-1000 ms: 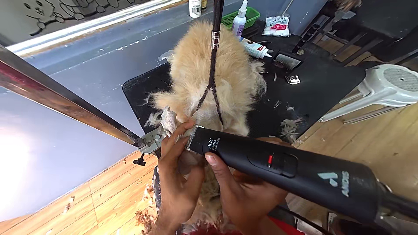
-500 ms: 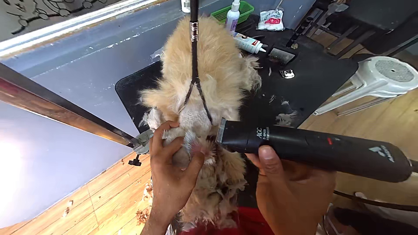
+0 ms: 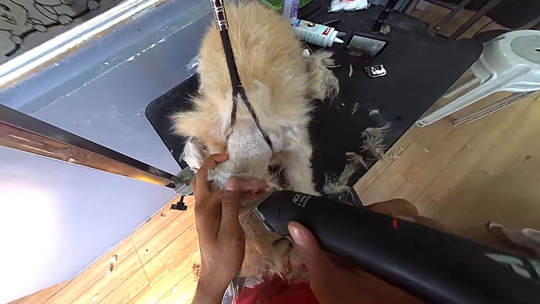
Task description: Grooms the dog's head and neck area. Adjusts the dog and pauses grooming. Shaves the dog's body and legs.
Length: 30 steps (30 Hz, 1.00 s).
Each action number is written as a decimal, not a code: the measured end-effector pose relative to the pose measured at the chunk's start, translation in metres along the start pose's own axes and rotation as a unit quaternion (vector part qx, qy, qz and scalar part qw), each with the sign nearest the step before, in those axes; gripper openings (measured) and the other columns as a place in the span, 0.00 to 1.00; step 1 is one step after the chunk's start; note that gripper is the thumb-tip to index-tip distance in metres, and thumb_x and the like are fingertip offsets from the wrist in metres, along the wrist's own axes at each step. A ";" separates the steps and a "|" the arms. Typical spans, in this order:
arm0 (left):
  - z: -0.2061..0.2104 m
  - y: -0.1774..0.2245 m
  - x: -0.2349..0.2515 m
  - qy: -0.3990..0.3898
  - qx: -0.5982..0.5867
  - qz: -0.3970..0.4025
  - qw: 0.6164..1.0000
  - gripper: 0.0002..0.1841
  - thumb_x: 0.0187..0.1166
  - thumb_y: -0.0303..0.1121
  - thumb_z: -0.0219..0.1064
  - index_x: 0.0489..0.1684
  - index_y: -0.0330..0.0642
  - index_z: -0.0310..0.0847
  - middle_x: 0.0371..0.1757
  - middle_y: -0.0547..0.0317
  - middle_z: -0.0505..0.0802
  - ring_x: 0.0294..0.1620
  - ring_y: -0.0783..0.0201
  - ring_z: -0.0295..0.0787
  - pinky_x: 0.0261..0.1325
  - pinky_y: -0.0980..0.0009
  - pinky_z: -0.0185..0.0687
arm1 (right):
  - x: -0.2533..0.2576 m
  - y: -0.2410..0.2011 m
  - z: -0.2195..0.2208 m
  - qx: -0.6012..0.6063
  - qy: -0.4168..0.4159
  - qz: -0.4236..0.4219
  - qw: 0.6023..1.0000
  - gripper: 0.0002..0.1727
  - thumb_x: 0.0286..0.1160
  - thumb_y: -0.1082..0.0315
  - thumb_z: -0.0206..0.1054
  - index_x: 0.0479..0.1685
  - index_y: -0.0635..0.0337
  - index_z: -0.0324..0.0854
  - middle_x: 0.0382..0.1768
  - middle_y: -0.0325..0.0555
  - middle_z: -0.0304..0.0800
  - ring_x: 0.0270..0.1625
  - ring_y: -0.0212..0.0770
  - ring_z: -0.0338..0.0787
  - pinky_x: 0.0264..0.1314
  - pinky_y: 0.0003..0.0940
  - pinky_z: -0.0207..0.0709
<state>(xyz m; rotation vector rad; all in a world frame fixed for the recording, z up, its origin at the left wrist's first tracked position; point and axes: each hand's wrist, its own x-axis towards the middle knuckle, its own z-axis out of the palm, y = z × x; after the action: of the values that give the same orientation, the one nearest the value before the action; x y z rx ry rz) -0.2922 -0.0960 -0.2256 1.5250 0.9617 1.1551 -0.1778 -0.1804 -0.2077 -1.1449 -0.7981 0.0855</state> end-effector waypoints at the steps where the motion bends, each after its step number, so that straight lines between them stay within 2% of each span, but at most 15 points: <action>1: 0.001 0.000 -0.001 0.012 0.022 0.005 1.000 0.21 0.93 0.41 0.48 0.80 0.48 0.72 0.49 0.62 0.95 0.42 0.66 0.93 0.39 0.73 0.89 | -0.001 0.003 0.002 -0.003 0.007 -0.017 1.000 0.31 0.55 0.65 0.88 0.56 0.50 0.73 0.39 0.30 0.94 0.42 0.29 0.96 0.47 0.26 0.93; 3: 0.002 0.001 -0.004 0.024 0.044 0.010 0.999 0.19 0.92 0.44 0.49 0.64 0.51 0.86 0.69 0.61 0.85 0.64 0.60 0.83 0.60 0.62 0.82 | 0.001 0.006 0.007 -0.013 0.025 -0.027 0.999 0.34 0.51 0.65 0.90 0.57 0.49 0.73 0.40 0.29 0.93 0.42 0.28 0.94 0.47 0.24 0.93; 4: 0.003 0.000 -0.004 0.028 0.050 0.017 0.998 0.20 0.92 0.45 0.49 0.55 0.52 0.90 0.77 0.60 0.78 0.70 0.60 0.78 0.65 0.61 0.78 | 0.003 0.006 0.010 -0.017 0.026 -0.029 0.999 0.34 0.49 0.66 0.90 0.56 0.47 0.73 0.40 0.27 0.92 0.43 0.26 0.94 0.47 0.23 0.92; 5: 0.004 -0.001 -0.005 0.033 0.060 0.022 0.997 0.20 0.92 0.46 0.49 0.53 0.54 0.90 0.79 0.61 0.75 0.69 0.63 0.79 0.62 0.66 0.81 | 0.007 0.005 0.012 -0.031 0.015 -0.031 0.999 0.33 0.49 0.66 0.89 0.54 0.45 0.72 0.40 0.23 0.91 0.44 0.23 0.93 0.47 0.20 0.92; 9: 0.007 -0.002 -0.007 0.042 0.046 0.026 0.998 0.19 0.92 0.45 0.49 0.60 0.51 0.87 0.76 0.62 0.78 0.52 0.69 0.83 0.42 0.76 0.80 | 0.013 0.009 0.019 -0.042 0.002 -0.057 0.997 0.28 0.53 0.67 0.87 0.52 0.44 0.75 0.41 0.21 0.90 0.46 0.21 0.92 0.48 0.19 0.91; 11: 0.007 -0.002 -0.007 0.042 0.039 0.028 0.998 0.19 0.92 0.44 0.49 0.66 0.51 0.84 0.73 0.62 0.79 0.46 0.70 0.83 0.38 0.76 0.80 | 0.017 0.012 0.024 -0.060 0.012 -0.071 0.996 0.31 0.53 0.65 0.88 0.54 0.42 0.72 0.43 0.18 0.88 0.48 0.18 0.90 0.50 0.18 0.90; 13: 0.007 -0.002 -0.007 0.046 0.057 0.041 0.996 0.19 0.92 0.44 0.49 0.62 0.51 0.86 0.71 0.63 0.80 0.51 0.70 0.83 0.47 0.73 0.81 | 0.020 0.018 0.028 -0.073 0.030 -0.096 0.992 0.33 0.50 0.64 0.89 0.54 0.46 0.71 0.44 0.22 0.87 0.49 0.22 0.90 0.50 0.22 0.90; 15: 0.009 -0.001 -0.008 0.046 0.070 0.051 0.995 0.19 0.92 0.45 0.50 0.45 0.53 0.90 0.76 0.64 0.78 0.70 0.64 0.75 0.68 0.62 0.73 | 0.025 0.022 0.032 -0.063 0.032 -0.112 0.991 0.34 0.51 0.66 0.89 0.56 0.48 0.71 0.46 0.25 0.88 0.51 0.25 0.91 0.53 0.25 0.91; 16: 0.010 -0.001 -0.009 0.047 0.073 0.053 0.995 0.20 0.92 0.45 0.50 0.41 0.54 0.90 0.77 0.64 0.78 0.72 0.62 0.74 0.70 0.61 0.73 | 0.028 0.020 0.032 -0.054 0.022 -0.108 0.992 0.32 0.53 0.66 0.88 0.55 0.46 0.73 0.46 0.23 0.89 0.51 0.24 0.92 0.52 0.23 0.91; 20: 0.009 0.000 -0.007 0.045 0.058 0.047 0.996 0.20 0.93 0.43 0.48 0.51 0.52 0.90 0.73 0.61 0.80 0.57 0.66 0.84 0.53 0.69 0.83 | 0.017 0.008 0.016 -0.083 0.015 -0.068 0.994 0.27 0.57 0.63 0.86 0.53 0.47 0.75 0.39 0.23 0.91 0.43 0.23 0.92 0.46 0.21 0.91; 22: 0.009 0.000 -0.006 0.048 0.059 0.048 0.996 0.21 0.92 0.42 0.47 0.48 0.52 0.91 0.74 0.61 0.82 0.64 0.61 0.82 0.61 0.62 0.78 | 0.009 0.008 0.010 -0.083 0.024 -0.050 0.995 0.28 0.53 0.61 0.88 0.50 0.52 0.74 0.34 0.30 0.92 0.37 0.28 0.94 0.42 0.26 0.93; 24: 0.009 -0.001 -0.006 0.044 0.062 0.053 0.996 0.21 0.92 0.42 0.46 0.48 0.51 0.91 0.77 0.61 0.79 0.73 0.60 0.77 0.70 0.62 0.79 | 0.009 0.012 0.014 -0.070 0.017 -0.065 0.995 0.29 0.54 0.61 0.88 0.51 0.50 0.73 0.35 0.29 0.91 0.38 0.28 0.94 0.42 0.26 0.93; 26: 0.008 0.000 -0.005 0.047 0.048 0.055 0.996 0.21 0.93 0.42 0.47 0.49 0.49 0.91 0.77 0.61 0.79 0.72 0.61 0.78 0.68 0.64 0.80 | 0.014 0.019 0.023 -0.059 0.019 -0.096 0.993 0.32 0.54 0.62 0.88 0.56 0.48 0.70 0.40 0.26 0.88 0.43 0.25 0.92 0.46 0.23 0.91; 28: 0.008 0.000 -0.002 0.055 0.054 0.054 0.996 0.20 0.93 0.43 0.48 0.48 0.51 0.90 0.73 0.63 0.79 0.63 0.67 0.80 0.58 0.71 0.80 | 0.020 0.021 0.029 -0.069 0.023 -0.103 0.992 0.34 0.54 0.61 0.88 0.58 0.47 0.69 0.45 0.22 0.88 0.48 0.21 0.90 0.52 0.20 0.89; 30: 0.008 0.000 -0.002 0.052 0.068 0.059 0.995 0.20 0.92 0.42 0.49 0.39 0.52 0.91 0.76 0.62 0.79 0.72 0.62 0.77 0.69 0.63 0.76 | 0.027 0.022 0.029 -0.051 0.037 -0.089 0.994 0.36 0.54 0.62 0.88 0.61 0.47 0.69 0.49 0.23 0.88 0.52 0.23 0.90 0.55 0.22 0.89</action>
<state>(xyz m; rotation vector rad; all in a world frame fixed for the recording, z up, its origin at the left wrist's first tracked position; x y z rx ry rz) -0.2850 -0.0999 -0.2268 1.6612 1.0494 1.2850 -0.1686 -0.1362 -0.2069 -1.1616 -0.8417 -0.1464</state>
